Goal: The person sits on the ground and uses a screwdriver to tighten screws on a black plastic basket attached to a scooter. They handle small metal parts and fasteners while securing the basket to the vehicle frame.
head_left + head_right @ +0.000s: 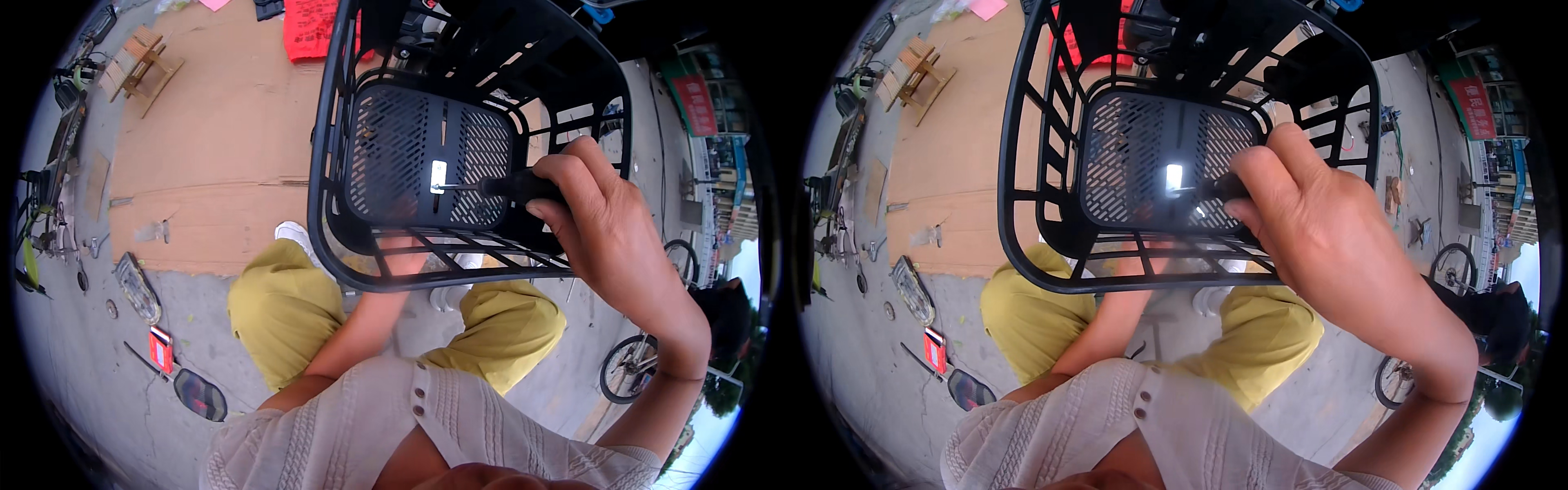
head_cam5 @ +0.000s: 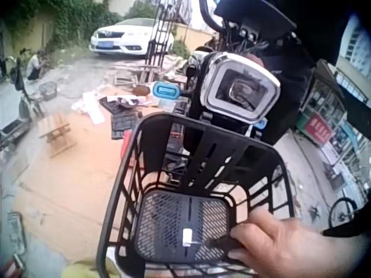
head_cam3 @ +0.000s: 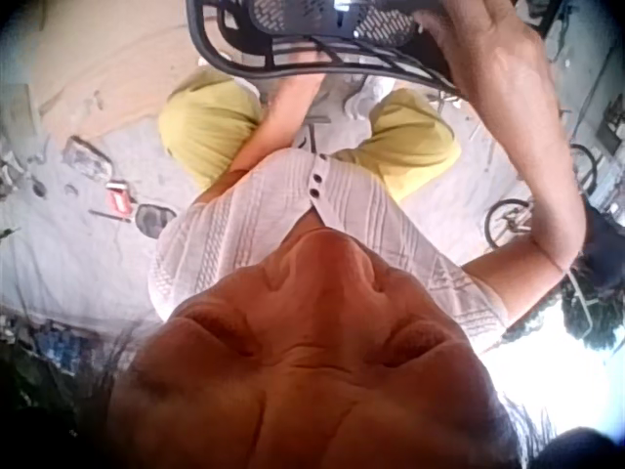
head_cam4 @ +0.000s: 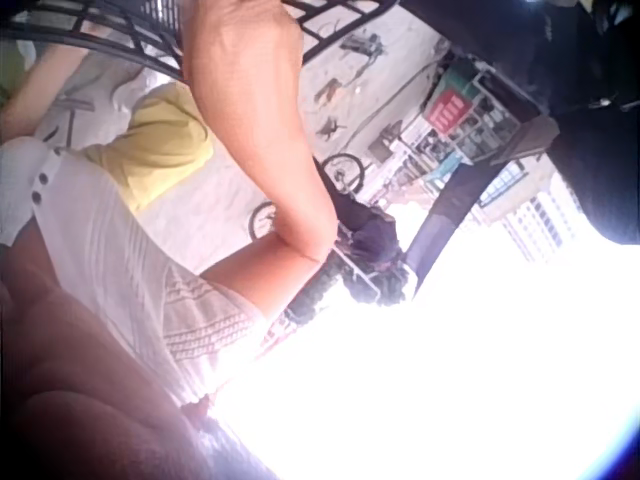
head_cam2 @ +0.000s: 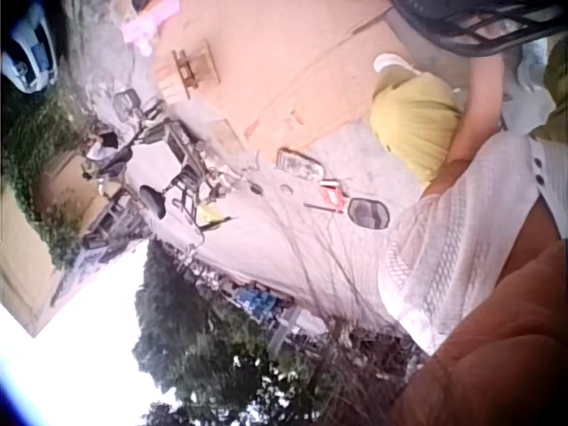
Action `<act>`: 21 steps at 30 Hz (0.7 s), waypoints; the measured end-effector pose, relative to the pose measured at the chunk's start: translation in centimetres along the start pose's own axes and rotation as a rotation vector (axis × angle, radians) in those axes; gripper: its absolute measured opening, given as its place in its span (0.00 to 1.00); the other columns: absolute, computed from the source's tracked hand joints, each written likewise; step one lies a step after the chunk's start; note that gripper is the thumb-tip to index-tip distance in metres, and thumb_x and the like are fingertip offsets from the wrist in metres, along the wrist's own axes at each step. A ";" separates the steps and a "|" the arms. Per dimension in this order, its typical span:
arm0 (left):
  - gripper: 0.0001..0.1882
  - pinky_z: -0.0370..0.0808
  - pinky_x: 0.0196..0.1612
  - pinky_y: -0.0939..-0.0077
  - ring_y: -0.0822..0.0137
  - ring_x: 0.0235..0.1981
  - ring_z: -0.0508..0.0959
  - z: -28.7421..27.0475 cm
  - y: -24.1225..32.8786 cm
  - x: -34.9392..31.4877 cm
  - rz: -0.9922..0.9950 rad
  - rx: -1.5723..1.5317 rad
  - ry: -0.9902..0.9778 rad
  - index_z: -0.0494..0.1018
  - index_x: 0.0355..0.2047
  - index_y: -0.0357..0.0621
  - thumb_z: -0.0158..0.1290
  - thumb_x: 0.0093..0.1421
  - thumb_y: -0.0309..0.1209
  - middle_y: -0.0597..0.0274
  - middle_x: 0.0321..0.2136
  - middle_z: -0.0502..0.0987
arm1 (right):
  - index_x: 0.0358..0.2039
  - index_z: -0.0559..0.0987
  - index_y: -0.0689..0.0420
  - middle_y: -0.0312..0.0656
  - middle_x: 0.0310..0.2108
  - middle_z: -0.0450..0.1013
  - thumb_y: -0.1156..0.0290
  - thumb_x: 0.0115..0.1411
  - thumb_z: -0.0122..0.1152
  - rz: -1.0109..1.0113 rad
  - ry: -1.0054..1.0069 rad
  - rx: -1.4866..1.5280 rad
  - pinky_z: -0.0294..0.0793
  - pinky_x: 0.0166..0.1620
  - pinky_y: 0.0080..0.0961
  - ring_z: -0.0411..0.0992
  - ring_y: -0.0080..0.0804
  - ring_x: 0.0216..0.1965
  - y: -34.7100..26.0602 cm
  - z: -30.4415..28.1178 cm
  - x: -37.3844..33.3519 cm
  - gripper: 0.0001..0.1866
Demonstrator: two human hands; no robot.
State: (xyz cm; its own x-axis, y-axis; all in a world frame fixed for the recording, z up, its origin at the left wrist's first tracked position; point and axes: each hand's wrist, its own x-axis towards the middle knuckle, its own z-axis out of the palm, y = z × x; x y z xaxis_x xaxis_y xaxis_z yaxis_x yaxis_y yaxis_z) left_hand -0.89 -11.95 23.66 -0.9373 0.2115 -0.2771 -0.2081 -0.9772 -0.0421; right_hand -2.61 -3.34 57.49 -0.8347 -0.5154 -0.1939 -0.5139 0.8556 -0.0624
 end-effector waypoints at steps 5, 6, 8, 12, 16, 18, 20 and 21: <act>0.12 0.70 0.53 0.68 0.64 0.46 0.74 0.2 -0.5 1.0 -0.012 -0.008 -0.032 0.71 0.45 0.42 0.50 0.61 0.29 0.60 0.43 0.75 | 0.39 0.68 0.60 0.45 0.34 0.67 0.76 0.54 0.62 -0.007 0.042 -0.096 0.70 0.28 0.35 0.72 0.47 0.28 0.9 0.6 0.3 0.15; 0.12 0.70 0.53 0.68 0.64 0.46 0.74 0.3 -0.6 1.3 -0.014 -0.011 -0.042 0.71 0.45 0.42 0.49 0.61 0.29 0.60 0.43 0.75 | 0.40 0.68 0.60 0.45 0.34 0.67 0.75 0.54 0.62 -0.092 0.111 -0.035 0.70 0.27 0.35 0.72 0.47 0.27 0.5 0.4 0.4 0.15; 0.12 0.70 0.53 0.68 0.64 0.46 0.74 0.4 -0.2 1.8 -0.001 -0.018 -0.055 0.71 0.45 0.42 0.49 0.61 0.29 0.60 0.43 0.75 | 0.40 0.68 0.60 0.44 0.33 0.67 0.73 0.53 0.63 -0.169 0.113 -0.014 0.70 0.25 0.35 0.72 0.46 0.25 0.2 0.4 0.5 0.16; 0.12 0.70 0.53 0.68 0.64 0.46 0.74 0.8 -0.6 2.5 -0.029 -0.028 -0.077 0.71 0.45 0.42 0.49 0.61 0.29 0.60 0.43 0.75 | 0.36 0.69 0.61 0.45 0.31 0.68 0.70 0.54 0.63 -0.093 0.081 -0.179 0.69 0.23 0.35 0.71 0.45 0.23 -0.4 0.7 -0.2 0.14; 0.12 0.70 0.53 0.68 0.64 0.46 0.74 0.9 -0.6 2.6 -0.033 -0.033 -0.087 0.71 0.45 0.42 0.49 0.61 0.29 0.60 0.43 0.75 | 0.34 0.69 0.61 0.45 0.29 0.69 0.69 0.56 0.62 0.000 0.136 -0.237 0.69 0.23 0.36 0.71 0.46 0.22 0.3 1.2 0.3 0.13; 0.12 0.70 0.53 0.68 0.64 0.46 0.74 1.1 -0.8 2.6 -0.043 -0.039 -0.089 0.71 0.45 0.42 0.49 0.61 0.29 0.60 0.43 0.75 | 0.32 0.68 0.61 0.45 0.28 0.70 0.68 0.57 0.62 -0.113 0.234 -0.103 0.70 0.23 0.36 0.71 0.46 0.21 -0.1 1.1 0.3 0.13; 0.12 0.70 0.53 0.68 0.64 0.46 0.74 1.0 -0.4 2.4 -0.031 -0.037 -0.089 0.71 0.45 0.42 0.49 0.62 0.30 0.61 0.43 0.75 | 0.31 0.68 0.60 0.44 0.27 0.70 0.67 0.58 0.61 -0.186 0.234 -0.034 0.70 0.23 0.35 0.71 0.47 0.21 -0.4 0.9 0.4 0.12; 0.12 0.70 0.53 0.68 0.64 0.46 0.74 0.9 -0.2 2.4 -0.026 -0.033 -0.087 0.71 0.45 0.42 0.49 0.62 0.30 0.61 0.43 0.75 | 0.30 0.68 0.60 0.44 0.26 0.70 0.67 0.58 0.61 -0.198 0.185 -0.034 0.70 0.23 0.35 0.71 0.47 0.21 -0.5 0.8 0.5 0.12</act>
State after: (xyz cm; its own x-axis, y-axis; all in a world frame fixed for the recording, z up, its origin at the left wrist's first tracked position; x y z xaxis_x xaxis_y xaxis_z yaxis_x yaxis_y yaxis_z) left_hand -3.31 -11.22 23.91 -0.9528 0.2360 -0.1911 -0.2244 -0.9712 -0.0805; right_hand -2.57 -3.97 56.64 -0.7375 -0.6754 0.0010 -0.6746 0.7366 -0.0475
